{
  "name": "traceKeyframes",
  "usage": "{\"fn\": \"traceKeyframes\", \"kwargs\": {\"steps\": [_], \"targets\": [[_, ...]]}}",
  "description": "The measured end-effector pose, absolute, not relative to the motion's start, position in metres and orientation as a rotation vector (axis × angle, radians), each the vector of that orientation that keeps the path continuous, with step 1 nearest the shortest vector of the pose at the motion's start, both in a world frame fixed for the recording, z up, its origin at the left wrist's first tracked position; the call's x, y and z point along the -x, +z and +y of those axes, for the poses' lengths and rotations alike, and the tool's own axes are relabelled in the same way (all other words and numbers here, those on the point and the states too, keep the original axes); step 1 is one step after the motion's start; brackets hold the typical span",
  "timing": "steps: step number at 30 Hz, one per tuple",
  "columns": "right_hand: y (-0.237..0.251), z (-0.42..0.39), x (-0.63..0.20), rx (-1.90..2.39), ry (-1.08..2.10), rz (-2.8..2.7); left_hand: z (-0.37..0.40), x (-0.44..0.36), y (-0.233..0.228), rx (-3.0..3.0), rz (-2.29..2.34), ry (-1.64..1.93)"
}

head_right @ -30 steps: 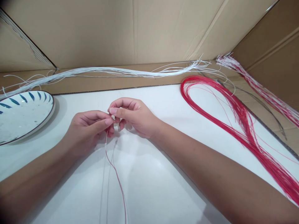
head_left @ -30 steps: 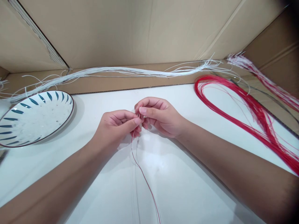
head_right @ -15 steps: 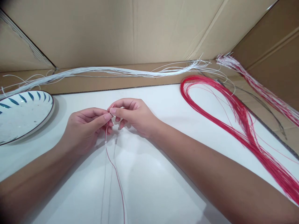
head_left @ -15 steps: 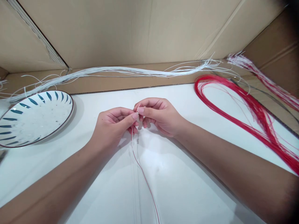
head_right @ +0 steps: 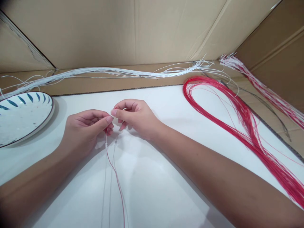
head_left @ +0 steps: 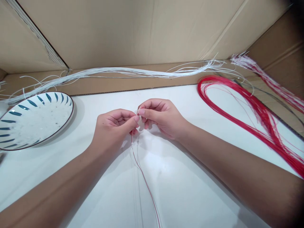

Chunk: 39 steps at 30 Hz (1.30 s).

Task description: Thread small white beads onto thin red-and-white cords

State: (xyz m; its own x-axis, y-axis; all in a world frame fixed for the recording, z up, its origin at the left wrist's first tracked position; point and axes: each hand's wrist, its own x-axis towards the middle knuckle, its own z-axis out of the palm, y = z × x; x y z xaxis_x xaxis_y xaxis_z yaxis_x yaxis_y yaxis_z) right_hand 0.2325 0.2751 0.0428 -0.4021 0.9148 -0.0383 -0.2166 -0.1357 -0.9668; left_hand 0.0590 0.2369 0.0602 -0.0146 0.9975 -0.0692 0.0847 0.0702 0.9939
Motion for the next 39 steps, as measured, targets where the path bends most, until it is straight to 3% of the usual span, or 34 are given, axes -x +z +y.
{"fn": "traceKeyframes", "kwargs": {"steps": [19, 25, 30, 34, 39], "targets": [[0.049, 0.277, -0.232, 0.853, 1.643, -1.272, 0.237, -0.057, 0.058, -1.198, 1.278, 1.111], [0.048, 0.307, -0.262, 0.986, 1.299, -1.196, 0.24, -0.058, 0.056, -1.145, 1.284, 1.162], [0.042, 0.327, -0.294, 1.319, 1.115, -1.748, 0.242, -0.057, 0.053, -1.145, 1.299, 1.145], [0.044, 0.323, -0.292, 1.198, 0.988, -2.198, 0.242, -0.055, 0.05, -1.164, 1.275, 1.137], [0.041, 0.322, -0.285, 1.096, 0.924, -2.288, 0.243, -0.054, 0.05, -1.164, 1.266, 1.115]]}}
